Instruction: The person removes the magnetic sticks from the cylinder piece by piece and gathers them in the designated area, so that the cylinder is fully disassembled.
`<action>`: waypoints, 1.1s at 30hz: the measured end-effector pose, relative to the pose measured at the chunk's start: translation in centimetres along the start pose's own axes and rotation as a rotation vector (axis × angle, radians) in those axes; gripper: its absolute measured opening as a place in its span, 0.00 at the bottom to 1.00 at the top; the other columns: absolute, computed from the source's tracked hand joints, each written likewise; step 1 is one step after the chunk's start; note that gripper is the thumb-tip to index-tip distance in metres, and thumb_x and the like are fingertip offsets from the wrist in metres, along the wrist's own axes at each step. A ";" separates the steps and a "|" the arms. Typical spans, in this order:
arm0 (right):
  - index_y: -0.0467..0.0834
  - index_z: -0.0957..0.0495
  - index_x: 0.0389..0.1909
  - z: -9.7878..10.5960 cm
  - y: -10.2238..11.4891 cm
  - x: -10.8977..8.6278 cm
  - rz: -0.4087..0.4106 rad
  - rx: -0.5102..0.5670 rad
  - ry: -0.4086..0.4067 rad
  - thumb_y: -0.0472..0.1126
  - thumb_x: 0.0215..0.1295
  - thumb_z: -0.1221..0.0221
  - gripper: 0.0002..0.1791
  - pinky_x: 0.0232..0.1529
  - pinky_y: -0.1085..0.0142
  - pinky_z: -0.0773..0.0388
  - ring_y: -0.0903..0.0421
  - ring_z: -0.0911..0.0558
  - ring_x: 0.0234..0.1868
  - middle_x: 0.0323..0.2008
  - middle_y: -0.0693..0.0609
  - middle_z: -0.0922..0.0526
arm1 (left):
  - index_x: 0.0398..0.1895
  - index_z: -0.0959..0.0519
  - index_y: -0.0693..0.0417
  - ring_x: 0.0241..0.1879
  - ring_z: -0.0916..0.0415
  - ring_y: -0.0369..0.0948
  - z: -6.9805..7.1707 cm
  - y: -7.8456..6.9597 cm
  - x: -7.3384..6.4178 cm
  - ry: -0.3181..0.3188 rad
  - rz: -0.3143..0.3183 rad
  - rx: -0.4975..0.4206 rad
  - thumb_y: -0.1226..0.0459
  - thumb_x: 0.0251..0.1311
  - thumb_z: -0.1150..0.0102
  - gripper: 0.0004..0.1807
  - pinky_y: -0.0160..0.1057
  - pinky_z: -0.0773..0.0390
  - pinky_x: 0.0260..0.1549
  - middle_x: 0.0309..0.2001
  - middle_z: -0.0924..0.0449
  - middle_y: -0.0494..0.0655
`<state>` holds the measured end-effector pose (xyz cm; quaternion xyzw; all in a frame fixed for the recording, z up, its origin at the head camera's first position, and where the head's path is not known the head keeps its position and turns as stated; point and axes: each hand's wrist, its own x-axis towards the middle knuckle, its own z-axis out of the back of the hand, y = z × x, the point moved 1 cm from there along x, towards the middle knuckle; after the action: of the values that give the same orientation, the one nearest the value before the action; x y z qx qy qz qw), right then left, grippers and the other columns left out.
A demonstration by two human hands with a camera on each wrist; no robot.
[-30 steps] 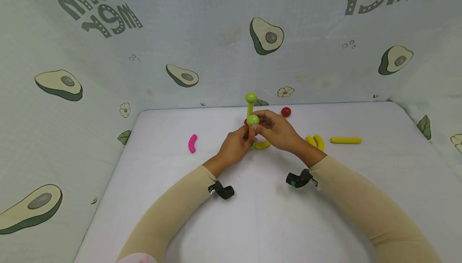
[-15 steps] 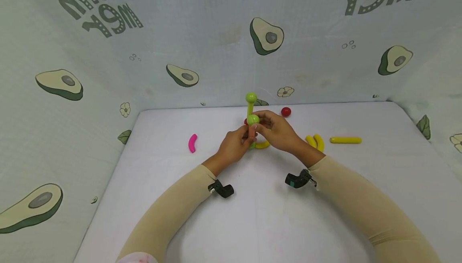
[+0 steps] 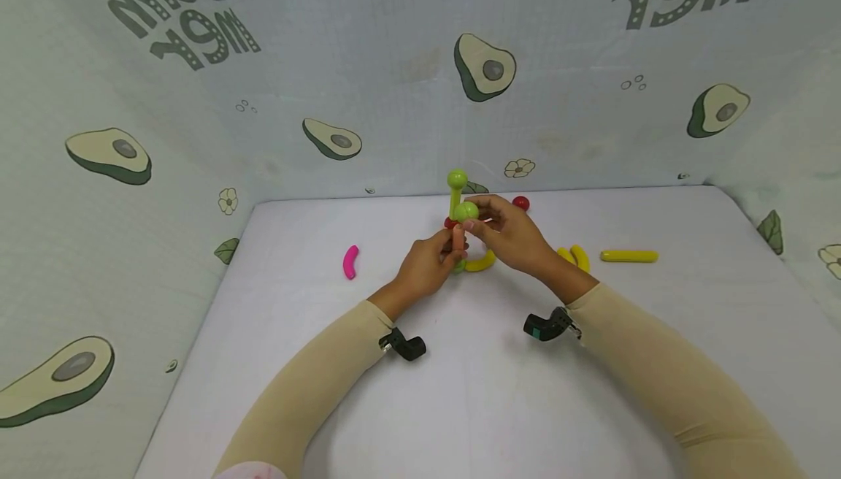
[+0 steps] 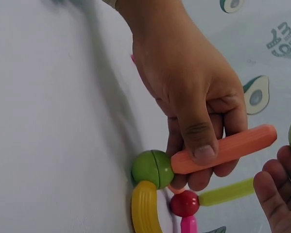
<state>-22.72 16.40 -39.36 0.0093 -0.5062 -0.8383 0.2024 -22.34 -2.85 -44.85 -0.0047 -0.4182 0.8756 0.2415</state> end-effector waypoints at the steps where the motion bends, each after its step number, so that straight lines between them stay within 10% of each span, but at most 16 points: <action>1: 0.39 0.31 0.70 0.1 0.0 0.0 -0.003 -0.026 -0.004 0.47 0.73 0.38 0.29 0.50 0.57 0.18 0.46 0.18 0.54 0.58 0.44 0.20 | 0.56 0.23 0.58 0.45 0.16 0.35 0.0 0.0 0.0 0.001 0.008 -0.001 0.63 0.72 0.39 0.14 0.29 0.20 0.44 0.48 0.13 0.47; 13: 0.39 0.27 0.67 2.5 -1.3 -0.1 0.024 -0.195 -0.066 0.46 0.72 0.36 0.27 0.55 0.51 0.24 0.48 0.22 0.51 0.51 0.44 0.18 | 0.56 0.22 0.57 0.46 0.16 0.35 0.1 -0.1 -0.2 0.001 0.031 0.007 0.59 0.71 0.37 0.16 0.30 0.20 0.46 0.49 0.13 0.47; 33: 0.42 0.31 0.71 6.7 -3.9 -0.4 -0.173 -0.360 -0.118 0.49 0.73 0.38 0.30 0.48 0.47 0.25 0.41 0.26 0.56 0.55 0.41 0.22 | 0.55 0.22 0.57 0.43 0.16 0.33 0.0 -0.1 -0.1 -0.006 0.019 0.012 0.59 0.70 0.36 0.16 0.28 0.20 0.43 0.47 0.13 0.45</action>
<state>-25.15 23.76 -39.53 -0.0329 -0.3564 -0.9286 0.0979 -22.21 -2.89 -44.78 -0.0048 -0.4135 0.8805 0.2319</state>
